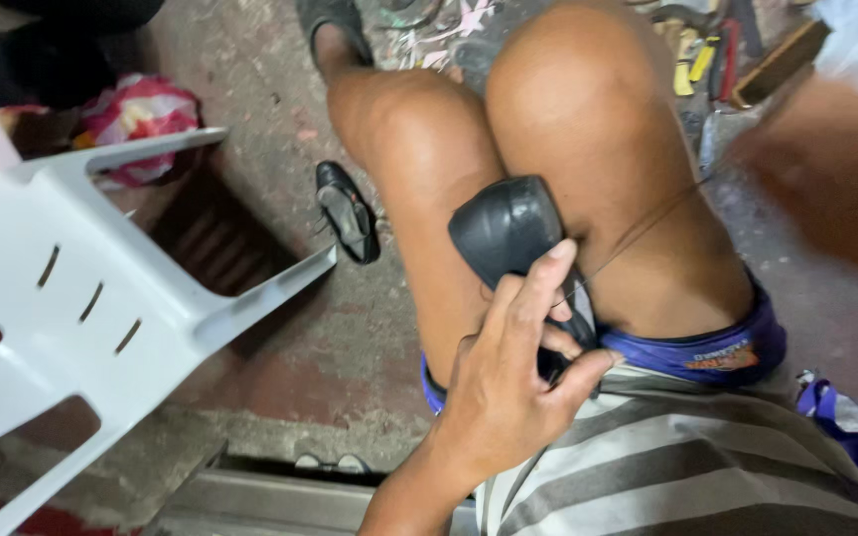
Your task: The person sits with a black shoe on their lap and uses a needle and thread to sew the sole. They repeatedly push the needle through the shoe material and pull the thread tight to secure the stitching.
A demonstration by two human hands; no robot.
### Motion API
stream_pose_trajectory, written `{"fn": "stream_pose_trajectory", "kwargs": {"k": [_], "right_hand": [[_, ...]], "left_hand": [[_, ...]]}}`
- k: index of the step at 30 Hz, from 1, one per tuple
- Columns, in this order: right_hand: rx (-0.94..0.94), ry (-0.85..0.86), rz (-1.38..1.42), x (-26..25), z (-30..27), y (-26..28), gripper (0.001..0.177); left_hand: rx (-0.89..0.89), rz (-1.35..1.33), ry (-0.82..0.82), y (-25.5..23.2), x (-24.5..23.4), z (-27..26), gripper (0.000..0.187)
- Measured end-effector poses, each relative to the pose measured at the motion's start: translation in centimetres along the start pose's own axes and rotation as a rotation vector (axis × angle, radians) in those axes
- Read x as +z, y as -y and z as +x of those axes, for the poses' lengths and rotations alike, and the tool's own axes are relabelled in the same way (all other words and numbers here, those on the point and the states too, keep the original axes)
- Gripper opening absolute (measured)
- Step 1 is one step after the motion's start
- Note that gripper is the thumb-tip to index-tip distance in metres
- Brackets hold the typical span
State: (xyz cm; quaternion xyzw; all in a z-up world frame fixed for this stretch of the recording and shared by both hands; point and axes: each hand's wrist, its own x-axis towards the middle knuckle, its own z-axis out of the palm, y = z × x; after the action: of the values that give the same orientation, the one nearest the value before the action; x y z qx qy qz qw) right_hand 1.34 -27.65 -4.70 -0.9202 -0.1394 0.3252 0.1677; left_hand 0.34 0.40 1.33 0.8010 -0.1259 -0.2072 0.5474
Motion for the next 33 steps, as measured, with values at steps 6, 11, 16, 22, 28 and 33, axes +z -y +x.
{"fn": "stream_pose_trajectory", "kwargs": {"k": [6, 11, 16, 22, 28, 33], "right_hand": [[0.283, 0.038, 0.095, 5.3, -3.2, -6.2, 0.039], [0.35, 0.032, 0.29, 10.9, -6.2, -7.9, 0.046], [-0.366, -0.29, -0.169, 8.1, -3.8, 3.5, 0.05], [-0.093, -0.176, 1.134, 0.7, -1.3, 6.0, 0.047], [0.11, -0.104, 1.31, 1.2, -2.3, 7.3, 0.063], [0.18, -0.149, 1.207, 1.9, -0.6, 10.2, 0.081]], "left_hand": [[0.118, -0.029, -0.05, 0.3, 0.3, 0.4, 0.084], [0.053, -0.077, -0.034, 0.1, 0.2, 0.9, 0.083], [0.074, -0.074, -0.044, 0.3, 0.2, 0.9, 0.079], [0.114, -0.136, -0.496, 2.6, 0.8, -1.7, 0.03], [-0.152, -0.095, -0.283, 3.5, 1.7, -1.0, 0.022], [0.05, 0.19, -0.286, 4.0, 2.0, 0.0, 0.007]]}}
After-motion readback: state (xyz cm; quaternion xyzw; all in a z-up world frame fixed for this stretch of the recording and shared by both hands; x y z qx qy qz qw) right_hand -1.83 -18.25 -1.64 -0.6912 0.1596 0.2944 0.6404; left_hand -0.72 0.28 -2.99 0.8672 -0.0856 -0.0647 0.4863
